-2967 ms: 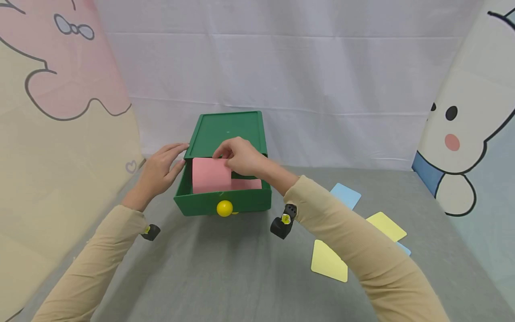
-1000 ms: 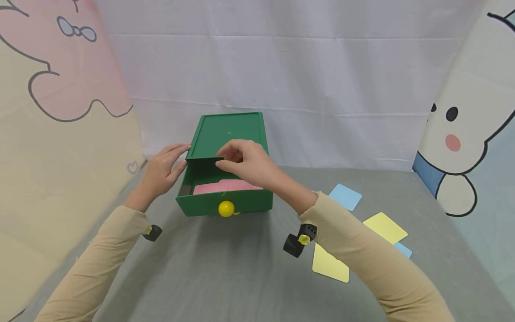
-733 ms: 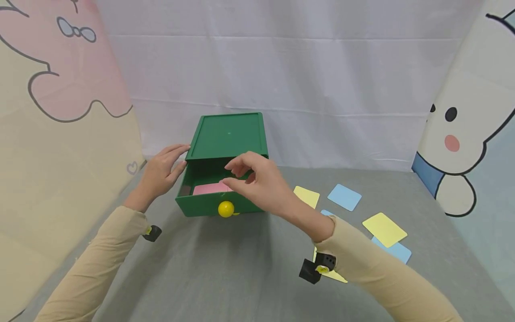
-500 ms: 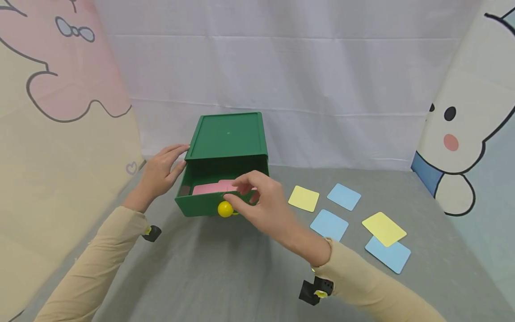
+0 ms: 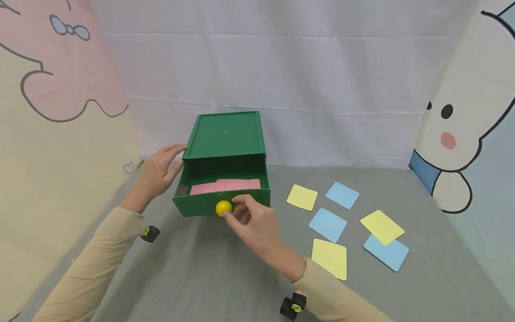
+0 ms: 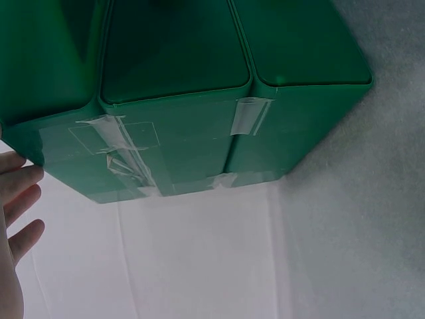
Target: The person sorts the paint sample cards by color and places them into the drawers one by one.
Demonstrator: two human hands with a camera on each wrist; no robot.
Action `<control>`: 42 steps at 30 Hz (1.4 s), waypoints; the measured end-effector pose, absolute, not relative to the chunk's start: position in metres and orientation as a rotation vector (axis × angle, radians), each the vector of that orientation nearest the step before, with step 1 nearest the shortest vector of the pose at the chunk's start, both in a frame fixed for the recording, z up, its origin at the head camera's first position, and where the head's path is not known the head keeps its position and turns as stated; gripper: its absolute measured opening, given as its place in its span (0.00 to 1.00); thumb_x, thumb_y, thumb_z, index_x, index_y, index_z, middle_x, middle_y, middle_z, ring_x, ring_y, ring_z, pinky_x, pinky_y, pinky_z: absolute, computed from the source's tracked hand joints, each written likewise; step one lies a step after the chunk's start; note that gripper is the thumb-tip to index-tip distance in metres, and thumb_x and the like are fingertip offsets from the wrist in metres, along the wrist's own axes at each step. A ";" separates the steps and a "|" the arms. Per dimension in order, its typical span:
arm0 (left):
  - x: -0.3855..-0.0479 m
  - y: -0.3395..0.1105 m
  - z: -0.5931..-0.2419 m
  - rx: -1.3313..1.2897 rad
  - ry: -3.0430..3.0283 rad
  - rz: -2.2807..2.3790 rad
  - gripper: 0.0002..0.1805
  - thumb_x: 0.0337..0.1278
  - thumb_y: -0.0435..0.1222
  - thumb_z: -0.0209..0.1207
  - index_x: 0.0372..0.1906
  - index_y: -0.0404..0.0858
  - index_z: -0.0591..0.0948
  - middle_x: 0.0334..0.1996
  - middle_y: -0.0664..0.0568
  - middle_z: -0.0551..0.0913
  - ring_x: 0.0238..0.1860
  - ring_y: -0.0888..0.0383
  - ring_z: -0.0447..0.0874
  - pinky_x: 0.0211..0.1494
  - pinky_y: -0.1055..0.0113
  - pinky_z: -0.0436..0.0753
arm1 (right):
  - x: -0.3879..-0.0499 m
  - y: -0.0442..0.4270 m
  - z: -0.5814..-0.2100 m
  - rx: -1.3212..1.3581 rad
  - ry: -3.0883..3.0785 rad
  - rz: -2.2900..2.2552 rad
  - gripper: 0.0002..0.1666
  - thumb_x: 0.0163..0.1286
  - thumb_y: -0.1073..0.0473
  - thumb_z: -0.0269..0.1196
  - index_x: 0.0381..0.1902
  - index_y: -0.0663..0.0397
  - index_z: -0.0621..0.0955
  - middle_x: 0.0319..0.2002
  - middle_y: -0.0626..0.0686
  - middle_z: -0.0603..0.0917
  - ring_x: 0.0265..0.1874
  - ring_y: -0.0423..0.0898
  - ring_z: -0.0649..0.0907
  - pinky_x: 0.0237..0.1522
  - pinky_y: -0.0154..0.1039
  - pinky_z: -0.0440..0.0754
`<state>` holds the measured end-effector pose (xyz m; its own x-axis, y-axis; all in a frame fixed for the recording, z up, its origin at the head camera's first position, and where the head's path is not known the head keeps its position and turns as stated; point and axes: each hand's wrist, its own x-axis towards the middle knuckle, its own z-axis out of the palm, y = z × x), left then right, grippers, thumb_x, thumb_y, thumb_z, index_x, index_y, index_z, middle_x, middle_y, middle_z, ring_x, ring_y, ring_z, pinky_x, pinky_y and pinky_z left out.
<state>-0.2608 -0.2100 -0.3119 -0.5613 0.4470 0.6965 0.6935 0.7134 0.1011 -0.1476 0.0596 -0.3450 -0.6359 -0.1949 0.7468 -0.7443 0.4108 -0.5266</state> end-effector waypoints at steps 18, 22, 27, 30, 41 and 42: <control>-0.261 -0.211 -0.311 -0.868 -2.247 -0.478 0.21 0.57 0.33 0.53 0.56 0.28 0.73 0.52 0.39 0.76 0.56 0.47 0.70 0.56 0.51 0.71 | -0.156 0.042 -0.351 0.690 -2.078 1.082 0.16 0.52 0.58 0.68 0.36 0.59 0.77 0.27 0.51 0.81 0.12 0.35 0.71 0.17 0.23 0.71; -0.261 -0.210 -0.311 -0.867 -2.257 -0.481 0.22 0.57 0.33 0.54 0.57 0.29 0.73 0.53 0.39 0.75 0.57 0.47 0.70 0.57 0.51 0.70 | -0.163 0.040 -0.350 0.635 -2.101 1.083 0.16 0.53 0.57 0.68 0.36 0.58 0.78 0.27 0.50 0.81 0.13 0.36 0.71 0.17 0.24 0.70; -0.260 -0.210 -0.310 -0.855 -2.280 -0.478 0.22 0.58 0.33 0.54 0.57 0.29 0.72 0.54 0.39 0.75 0.57 0.47 0.70 0.57 0.51 0.70 | -0.172 0.037 -0.349 0.594 -2.142 1.084 0.15 0.56 0.55 0.66 0.37 0.57 0.77 0.28 0.50 0.81 0.13 0.37 0.71 0.16 0.26 0.69; -0.259 -0.209 -0.310 -0.844 -2.293 -0.477 0.22 0.58 0.33 0.54 0.57 0.29 0.72 0.54 0.39 0.75 0.57 0.47 0.69 0.57 0.51 0.70 | -0.178 0.035 -0.347 0.572 -2.168 1.086 0.15 0.57 0.55 0.65 0.38 0.57 0.77 0.28 0.50 0.80 0.13 0.37 0.70 0.16 0.27 0.68; -0.258 -0.209 -0.309 -0.852 -2.284 -0.475 0.22 0.58 0.33 0.54 0.57 0.29 0.72 0.54 0.39 0.75 0.57 0.47 0.69 0.57 0.51 0.70 | -0.200 0.029 -0.345 0.541 -2.196 1.038 0.15 0.60 0.55 0.63 0.40 0.59 0.76 0.30 0.52 0.80 0.12 0.36 0.67 0.14 0.28 0.66; -0.258 -0.209 -0.309 -0.852 -2.283 -0.475 0.22 0.58 0.33 0.54 0.57 0.29 0.72 0.53 0.39 0.75 0.57 0.47 0.69 0.56 0.51 0.70 | -0.202 0.028 -0.345 0.538 -2.198 1.034 0.15 0.60 0.55 0.63 0.40 0.59 0.76 0.30 0.53 0.80 0.12 0.36 0.67 0.14 0.28 0.66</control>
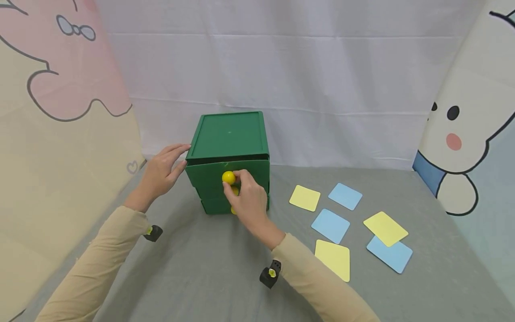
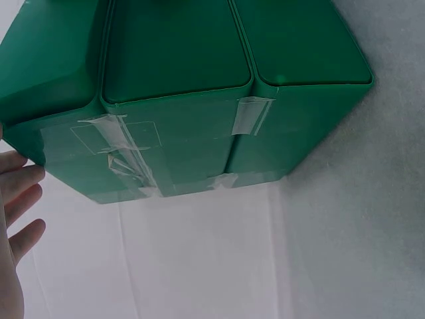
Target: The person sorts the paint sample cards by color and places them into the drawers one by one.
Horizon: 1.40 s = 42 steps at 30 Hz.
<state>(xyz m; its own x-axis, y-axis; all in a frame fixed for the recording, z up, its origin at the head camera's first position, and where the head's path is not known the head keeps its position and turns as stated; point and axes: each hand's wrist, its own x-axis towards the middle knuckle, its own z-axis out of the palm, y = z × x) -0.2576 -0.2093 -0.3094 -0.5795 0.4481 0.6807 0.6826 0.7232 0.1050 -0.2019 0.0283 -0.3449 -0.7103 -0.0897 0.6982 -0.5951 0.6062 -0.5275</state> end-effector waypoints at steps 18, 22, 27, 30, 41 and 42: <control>-0.259 -0.209 -0.310 -0.845 -2.298 -0.480 0.21 0.59 0.34 0.51 0.57 0.30 0.72 0.53 0.40 0.75 0.57 0.48 0.69 0.58 0.52 0.69 | -0.222 0.024 -0.346 0.467 -2.228 1.054 0.15 0.62 0.54 0.61 0.40 0.58 0.76 0.30 0.51 0.80 0.12 0.37 0.67 0.13 0.30 0.66; -0.258 -0.209 -0.309 -0.840 -2.298 -0.486 0.21 0.59 0.34 0.51 0.57 0.30 0.72 0.53 0.40 0.75 0.57 0.48 0.70 0.58 0.52 0.69 | -0.222 0.023 -0.345 0.473 -2.224 1.069 0.15 0.62 0.53 0.61 0.40 0.58 0.76 0.31 0.51 0.80 0.12 0.38 0.68 0.13 0.30 0.66; -0.258 -0.208 -0.309 -0.842 -2.285 -0.495 0.22 0.58 0.33 0.52 0.57 0.29 0.73 0.53 0.39 0.76 0.57 0.47 0.70 0.57 0.51 0.69 | -0.222 0.023 -0.345 0.470 -2.218 1.098 0.16 0.62 0.53 0.61 0.41 0.59 0.76 0.31 0.52 0.80 0.12 0.38 0.68 0.14 0.30 0.67; -0.258 -0.209 -0.309 -0.847 -2.278 -0.496 0.22 0.58 0.33 0.52 0.57 0.29 0.73 0.53 0.39 0.76 0.57 0.47 0.70 0.57 0.51 0.70 | -0.221 0.024 -0.347 0.460 -2.214 1.130 0.17 0.62 0.53 0.61 0.42 0.59 0.76 0.31 0.52 0.81 0.12 0.38 0.69 0.15 0.30 0.69; -0.258 -0.209 -0.309 -0.856 -2.270 -0.487 0.22 0.57 0.33 0.53 0.57 0.29 0.73 0.53 0.39 0.76 0.56 0.47 0.70 0.57 0.51 0.70 | -0.216 0.033 -0.367 0.376 -2.272 1.213 0.19 0.58 0.53 0.64 0.43 0.59 0.76 0.31 0.52 0.81 0.13 0.38 0.71 0.17 0.31 0.71; -0.259 -0.209 -0.309 -0.856 -2.269 -0.485 0.22 0.57 0.33 0.53 0.57 0.29 0.73 0.53 0.39 0.76 0.56 0.47 0.70 0.57 0.51 0.70 | -0.215 0.033 -0.370 0.363 -2.288 1.211 0.19 0.58 0.53 0.64 0.43 0.58 0.76 0.30 0.52 0.81 0.13 0.38 0.71 0.17 0.30 0.71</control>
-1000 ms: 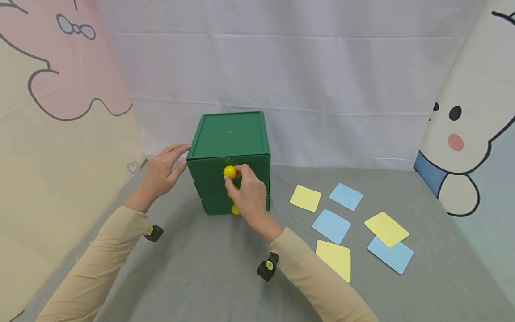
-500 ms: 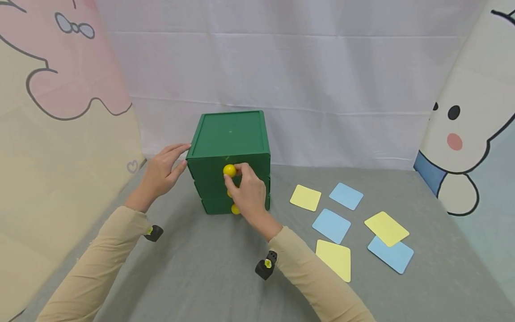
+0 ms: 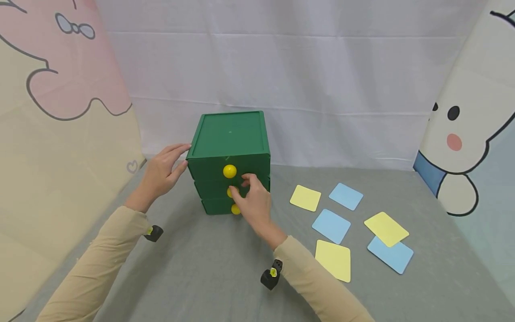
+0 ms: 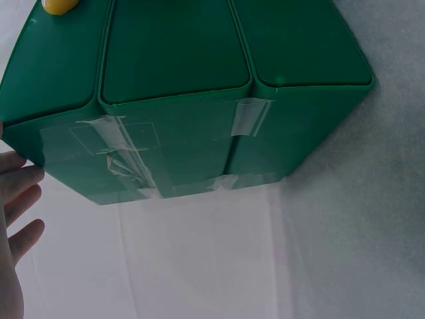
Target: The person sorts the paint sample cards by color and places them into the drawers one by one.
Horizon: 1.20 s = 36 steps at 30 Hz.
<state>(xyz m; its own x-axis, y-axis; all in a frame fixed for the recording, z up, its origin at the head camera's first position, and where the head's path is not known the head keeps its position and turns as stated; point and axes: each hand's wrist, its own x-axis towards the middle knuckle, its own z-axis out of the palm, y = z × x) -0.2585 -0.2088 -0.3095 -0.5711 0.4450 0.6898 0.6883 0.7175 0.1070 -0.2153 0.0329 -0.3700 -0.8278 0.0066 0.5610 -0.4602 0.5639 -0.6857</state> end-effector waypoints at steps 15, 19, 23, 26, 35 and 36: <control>-0.258 -0.209 -0.309 -0.856 -2.271 -0.467 0.22 0.58 0.35 0.53 0.56 0.29 0.73 0.52 0.39 0.76 0.56 0.47 0.70 0.57 0.51 0.70 | -0.211 0.018 -0.399 0.197 -2.384 1.320 0.19 0.59 0.48 0.63 0.41 0.56 0.75 0.29 0.51 0.80 0.13 0.37 0.71 0.16 0.31 0.70; -0.257 -0.209 -0.309 -0.856 -2.273 -0.463 0.22 0.58 0.35 0.53 0.56 0.28 0.73 0.52 0.39 0.76 0.56 0.47 0.70 0.57 0.51 0.70 | -0.212 0.012 -0.401 0.165 -2.361 1.377 0.20 0.59 0.47 0.62 0.40 0.56 0.74 0.30 0.52 0.82 0.12 0.37 0.72 0.15 0.32 0.70; -0.256 -0.209 -0.308 -0.861 -2.271 -0.473 0.22 0.58 0.34 0.53 0.57 0.28 0.72 0.52 0.38 0.76 0.56 0.47 0.70 0.57 0.51 0.70 | -0.212 0.009 -0.402 0.142 -2.327 1.404 0.19 0.59 0.47 0.62 0.39 0.56 0.74 0.30 0.51 0.82 0.10 0.37 0.71 0.13 0.31 0.70; -0.256 -0.209 -0.308 -0.866 -2.266 -0.483 0.22 0.58 0.33 0.53 0.57 0.28 0.72 0.52 0.38 0.76 0.56 0.47 0.70 0.57 0.51 0.70 | -0.211 0.009 -0.402 0.141 -2.310 1.428 0.18 0.59 0.49 0.63 0.37 0.57 0.74 0.30 0.51 0.82 0.10 0.37 0.71 0.12 0.32 0.70; -0.258 -0.209 -0.310 -0.876 -2.255 -0.493 0.22 0.58 0.33 0.53 0.57 0.29 0.72 0.53 0.39 0.75 0.57 0.47 0.70 0.56 0.51 0.71 | -0.197 0.014 -0.403 0.169 -2.283 1.594 0.16 0.59 0.52 0.64 0.37 0.57 0.73 0.29 0.52 0.80 0.10 0.39 0.71 0.14 0.33 0.71; -0.258 -0.209 -0.310 -0.875 -2.256 -0.493 0.22 0.58 0.33 0.53 0.57 0.29 0.72 0.53 0.39 0.76 0.57 0.47 0.70 0.56 0.51 0.71 | -0.194 0.015 -0.403 0.174 -2.279 1.610 0.16 0.58 0.53 0.65 0.37 0.57 0.73 0.29 0.52 0.80 0.10 0.39 0.71 0.14 0.33 0.72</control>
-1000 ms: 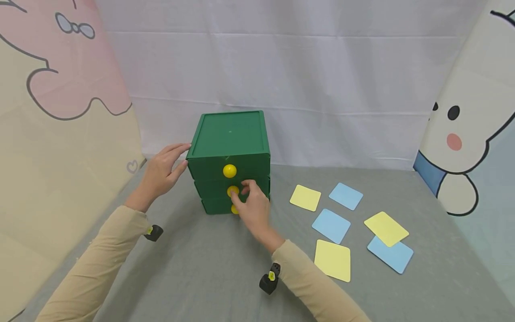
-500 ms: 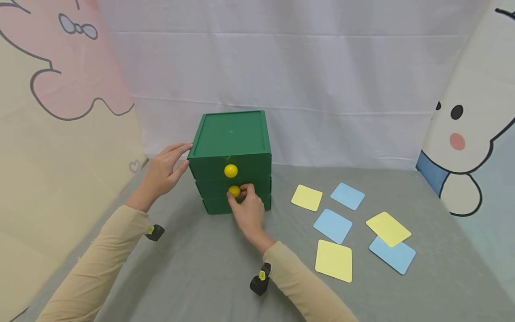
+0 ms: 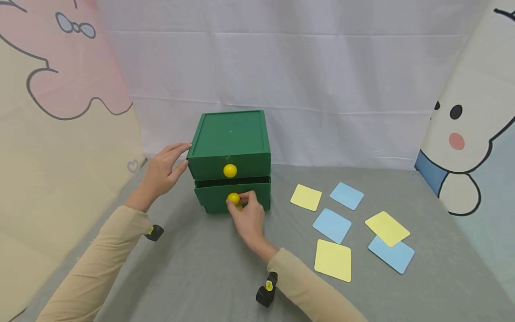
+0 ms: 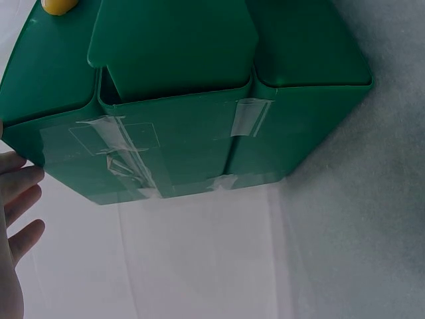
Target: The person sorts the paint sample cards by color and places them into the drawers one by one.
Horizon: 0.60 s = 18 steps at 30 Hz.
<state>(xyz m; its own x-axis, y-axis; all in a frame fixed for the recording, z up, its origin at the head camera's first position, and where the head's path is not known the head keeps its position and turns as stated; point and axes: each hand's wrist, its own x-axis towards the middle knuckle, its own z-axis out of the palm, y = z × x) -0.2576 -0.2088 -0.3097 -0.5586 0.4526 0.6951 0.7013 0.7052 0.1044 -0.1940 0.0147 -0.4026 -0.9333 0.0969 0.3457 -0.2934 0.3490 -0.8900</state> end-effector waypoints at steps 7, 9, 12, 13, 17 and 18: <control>-0.258 -0.209 -0.310 -0.859 -2.266 -0.487 0.23 0.56 0.33 0.54 0.57 0.29 0.72 0.53 0.38 0.75 0.57 0.46 0.69 0.56 0.51 0.70 | -0.175 0.020 -0.404 0.200 -2.283 1.677 0.17 0.57 0.52 0.65 0.37 0.56 0.73 0.29 0.51 0.80 0.10 0.38 0.68 0.14 0.31 0.69; -0.258 -0.209 -0.310 -0.857 -2.265 -0.487 0.23 0.56 0.33 0.55 0.57 0.28 0.72 0.53 0.38 0.75 0.57 0.46 0.70 0.56 0.50 0.70 | -0.170 0.021 -0.404 0.216 -2.280 1.699 0.18 0.57 0.52 0.65 0.37 0.57 0.73 0.30 0.52 0.80 0.10 0.38 0.67 0.14 0.31 0.68; -0.257 -0.209 -0.310 -0.853 -2.267 -0.487 0.22 0.56 0.33 0.54 0.57 0.28 0.72 0.53 0.39 0.75 0.57 0.47 0.70 0.55 0.50 0.71 | -0.162 0.024 -0.404 0.240 -2.283 1.736 0.18 0.57 0.52 0.65 0.37 0.57 0.72 0.30 0.52 0.79 0.09 0.38 0.66 0.13 0.31 0.67; -0.257 -0.209 -0.310 -0.852 -2.266 -0.485 0.22 0.56 0.33 0.54 0.57 0.28 0.72 0.53 0.39 0.75 0.57 0.46 0.70 0.55 0.50 0.71 | -0.160 0.025 -0.404 0.248 -2.285 1.746 0.18 0.58 0.52 0.65 0.37 0.57 0.72 0.30 0.52 0.79 0.09 0.38 0.66 0.13 0.30 0.67; -0.257 -0.209 -0.310 -0.846 -2.273 -0.480 0.22 0.57 0.33 0.54 0.57 0.29 0.72 0.53 0.39 0.75 0.57 0.47 0.70 0.55 0.51 0.71 | -0.149 0.029 -0.404 0.269 -2.296 1.765 0.16 0.58 0.52 0.65 0.37 0.55 0.72 0.30 0.50 0.78 0.09 0.39 0.66 0.13 0.30 0.66; -0.257 -0.209 -0.310 -0.845 -2.274 -0.478 0.22 0.57 0.33 0.54 0.57 0.29 0.72 0.53 0.39 0.75 0.57 0.47 0.70 0.55 0.50 0.71 | -0.147 0.029 -0.403 0.270 -2.300 1.768 0.16 0.58 0.53 0.65 0.37 0.54 0.72 0.30 0.50 0.78 0.09 0.39 0.65 0.13 0.30 0.66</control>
